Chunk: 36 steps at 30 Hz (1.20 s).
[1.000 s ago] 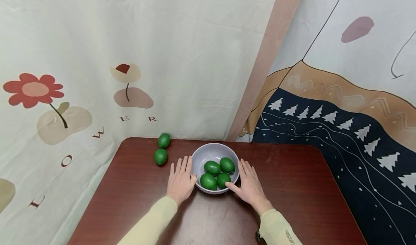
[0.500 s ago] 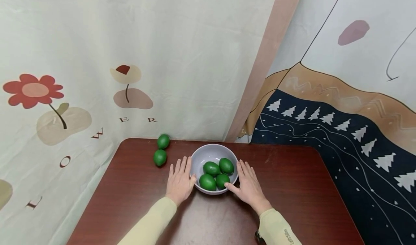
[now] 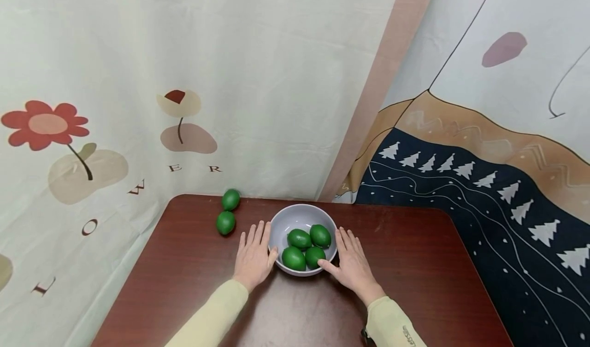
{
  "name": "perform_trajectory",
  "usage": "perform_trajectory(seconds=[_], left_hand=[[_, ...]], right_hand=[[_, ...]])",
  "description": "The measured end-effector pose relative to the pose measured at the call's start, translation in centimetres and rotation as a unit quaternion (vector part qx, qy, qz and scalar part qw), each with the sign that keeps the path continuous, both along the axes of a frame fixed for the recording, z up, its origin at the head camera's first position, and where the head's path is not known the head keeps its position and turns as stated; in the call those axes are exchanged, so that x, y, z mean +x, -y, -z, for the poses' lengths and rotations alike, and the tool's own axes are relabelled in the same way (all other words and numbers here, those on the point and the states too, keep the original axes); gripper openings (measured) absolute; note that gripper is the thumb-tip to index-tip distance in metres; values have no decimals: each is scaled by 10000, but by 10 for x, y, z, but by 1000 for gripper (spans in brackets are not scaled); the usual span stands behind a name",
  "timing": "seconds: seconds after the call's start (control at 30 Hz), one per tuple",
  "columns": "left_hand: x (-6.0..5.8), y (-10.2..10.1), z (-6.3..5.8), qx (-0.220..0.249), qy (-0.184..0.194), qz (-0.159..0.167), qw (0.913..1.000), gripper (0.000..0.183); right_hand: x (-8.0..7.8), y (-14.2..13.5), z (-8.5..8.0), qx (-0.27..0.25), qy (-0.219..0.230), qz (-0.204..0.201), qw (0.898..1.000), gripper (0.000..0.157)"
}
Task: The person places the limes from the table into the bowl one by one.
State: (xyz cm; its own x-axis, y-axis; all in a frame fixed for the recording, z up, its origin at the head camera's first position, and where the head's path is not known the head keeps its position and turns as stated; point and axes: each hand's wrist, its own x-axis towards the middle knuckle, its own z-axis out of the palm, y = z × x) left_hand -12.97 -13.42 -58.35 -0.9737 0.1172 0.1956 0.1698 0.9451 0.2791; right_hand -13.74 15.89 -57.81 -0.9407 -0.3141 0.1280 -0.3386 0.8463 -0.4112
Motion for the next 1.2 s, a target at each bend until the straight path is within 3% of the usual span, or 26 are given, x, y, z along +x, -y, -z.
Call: perform_trajectory(seconds=[0.6, 0.77, 1.2], left_hand=[[3, 8, 0, 198, -132, 1, 9997, 73], [6, 16, 0, 297, -121, -51, 9995, 71], [10, 44, 3, 38, -312, -82, 9995, 71]], right_hand=[[0, 1, -4, 347, 33, 27, 9994, 103], [0, 0, -3, 453, -48, 40, 9990, 102], [1, 0, -5, 557, -136, 32, 9984, 102]])
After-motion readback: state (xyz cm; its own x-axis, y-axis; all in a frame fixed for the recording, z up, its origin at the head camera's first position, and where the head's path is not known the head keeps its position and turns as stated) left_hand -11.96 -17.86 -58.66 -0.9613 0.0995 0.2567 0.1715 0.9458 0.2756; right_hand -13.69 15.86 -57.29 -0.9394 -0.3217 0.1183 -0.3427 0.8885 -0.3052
